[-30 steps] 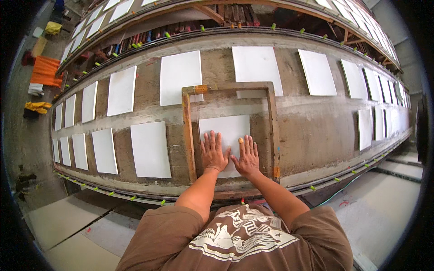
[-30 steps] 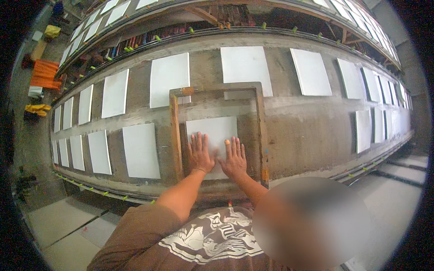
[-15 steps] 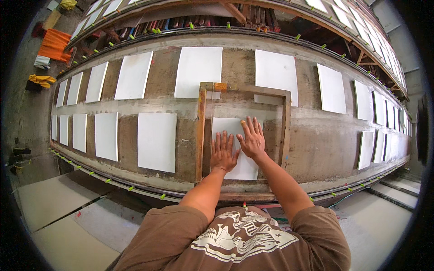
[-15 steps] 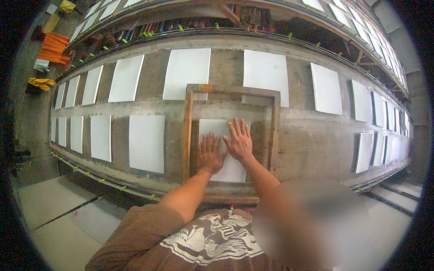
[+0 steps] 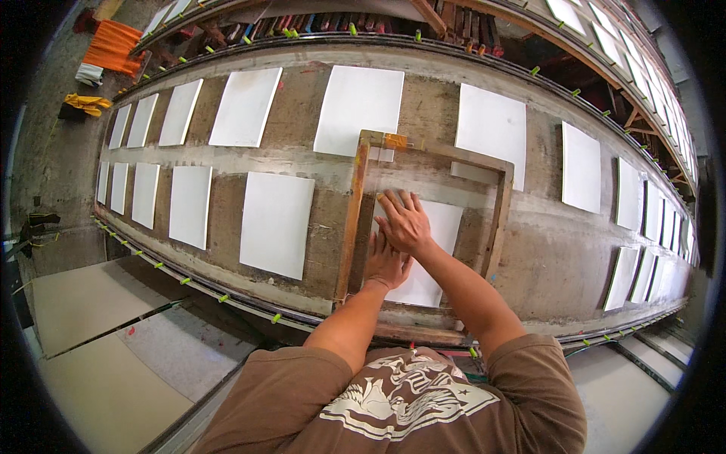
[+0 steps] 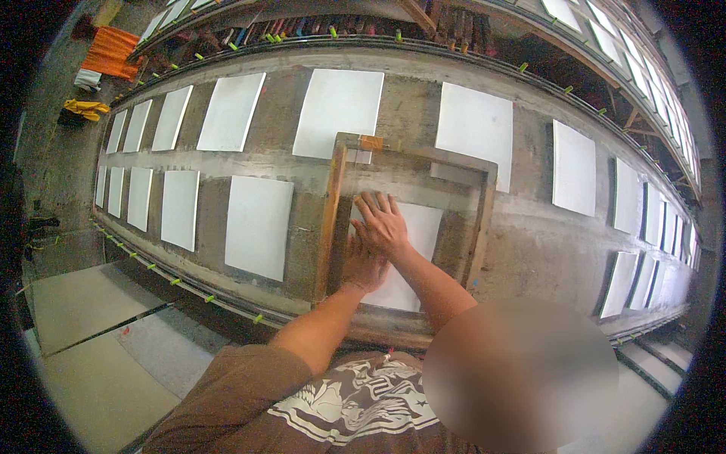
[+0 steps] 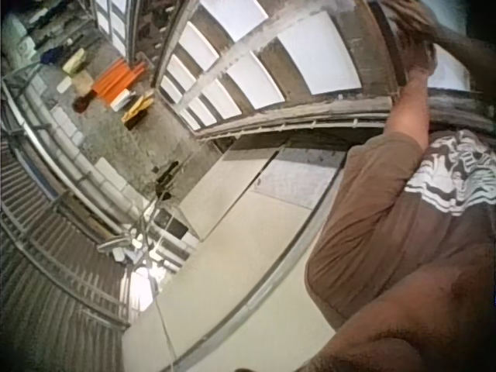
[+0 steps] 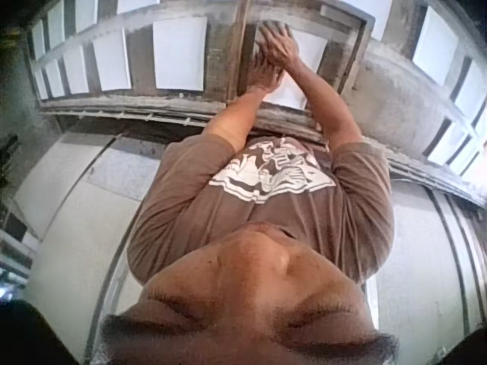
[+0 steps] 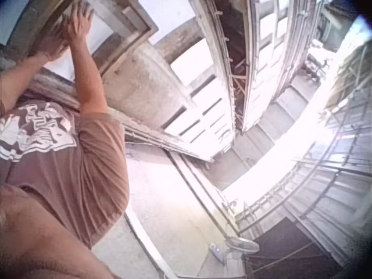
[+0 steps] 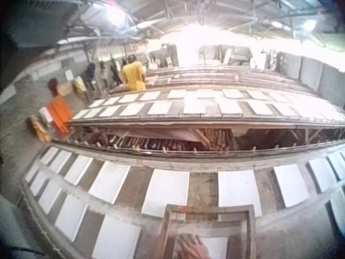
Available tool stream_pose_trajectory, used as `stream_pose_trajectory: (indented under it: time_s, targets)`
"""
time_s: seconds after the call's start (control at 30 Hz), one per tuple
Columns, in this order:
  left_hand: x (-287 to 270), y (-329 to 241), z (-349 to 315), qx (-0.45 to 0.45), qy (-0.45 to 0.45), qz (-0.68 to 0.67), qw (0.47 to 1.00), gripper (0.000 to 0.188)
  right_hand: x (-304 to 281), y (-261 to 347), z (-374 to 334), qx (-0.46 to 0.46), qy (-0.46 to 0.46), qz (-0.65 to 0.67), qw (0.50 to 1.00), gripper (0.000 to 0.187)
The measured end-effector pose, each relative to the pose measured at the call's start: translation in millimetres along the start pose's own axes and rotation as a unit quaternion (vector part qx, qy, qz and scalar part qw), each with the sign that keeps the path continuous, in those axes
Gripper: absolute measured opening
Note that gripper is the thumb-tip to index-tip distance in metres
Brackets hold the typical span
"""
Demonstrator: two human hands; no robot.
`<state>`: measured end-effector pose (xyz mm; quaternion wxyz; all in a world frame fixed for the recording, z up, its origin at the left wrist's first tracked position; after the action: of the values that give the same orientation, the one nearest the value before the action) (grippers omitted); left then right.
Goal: The person repeatedly picks up white rectangular panels and places them into a wooden frame on a workbench. They adjust the panels within the frame and then remove them to repeat the process with other panels. The task involves handling the panels one at a time in a repetitive sequence.
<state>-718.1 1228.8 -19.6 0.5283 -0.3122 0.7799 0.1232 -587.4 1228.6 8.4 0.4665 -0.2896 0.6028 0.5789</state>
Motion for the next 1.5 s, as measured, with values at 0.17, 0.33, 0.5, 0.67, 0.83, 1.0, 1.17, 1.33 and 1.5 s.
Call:
stream_pose_trajectory:
  time_s: [0.17,0.33,0.5,0.67,0.83,1.0,1.17,1.33,1.5]
  targets:
    - [1,1,0,0.010,-0.095,-0.013,0.995,0.077,-3,-26,-13,0.006,0.010,0.015,1.000,0.059]
    - [3,3,2,0.010,-0.135,-0.038,0.990,0.073,-21,-60,-52,0.152,-0.070,0.035,0.985,0.073]
    - [-9,1,1,-0.001,-0.091,-0.053,0.994,0.071,-7,-41,-94,0.202,-0.095,-0.035,0.974,0.078]
    - [-12,0,0,0.002,-0.089,-0.049,0.995,0.070,10,8,-136,0.235,-0.065,-0.012,0.970,0.078]
    - [-9,-1,-4,0.007,-0.085,-0.045,0.995,0.071,18,27,-156,0.225,-0.061,-0.016,0.972,0.075]
    - [-5,-1,-2,0.014,-0.104,-0.038,0.994,0.070,10,25,-146,0.197,-0.073,-0.026,0.977,0.075]
    - [-8,0,-5,0.029,-0.122,-0.038,0.991,0.072,11,25,-151,0.180,-0.108,-0.028,0.977,0.076]
    - [-9,6,0,0.046,-0.145,-0.044,0.987,0.075,9,19,-153,0.203,-0.118,0.027,0.972,0.084]
    - [-18,27,4,0.107,-0.146,-0.214,0.960,0.072,-37,27,-182,0.213,-0.156,-0.059,0.963,0.082]
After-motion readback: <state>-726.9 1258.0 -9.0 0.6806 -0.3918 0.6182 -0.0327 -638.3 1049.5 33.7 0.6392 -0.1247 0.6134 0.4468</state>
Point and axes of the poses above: each hand's wrist, its own z-axis towards the middle knuckle, its own x-axis out of the palm, y = z × x, the point moved 3 cm from there along z, towards the middle knuckle, and after that the axes turned 11 degrees about -x, right-handed, at the moved point
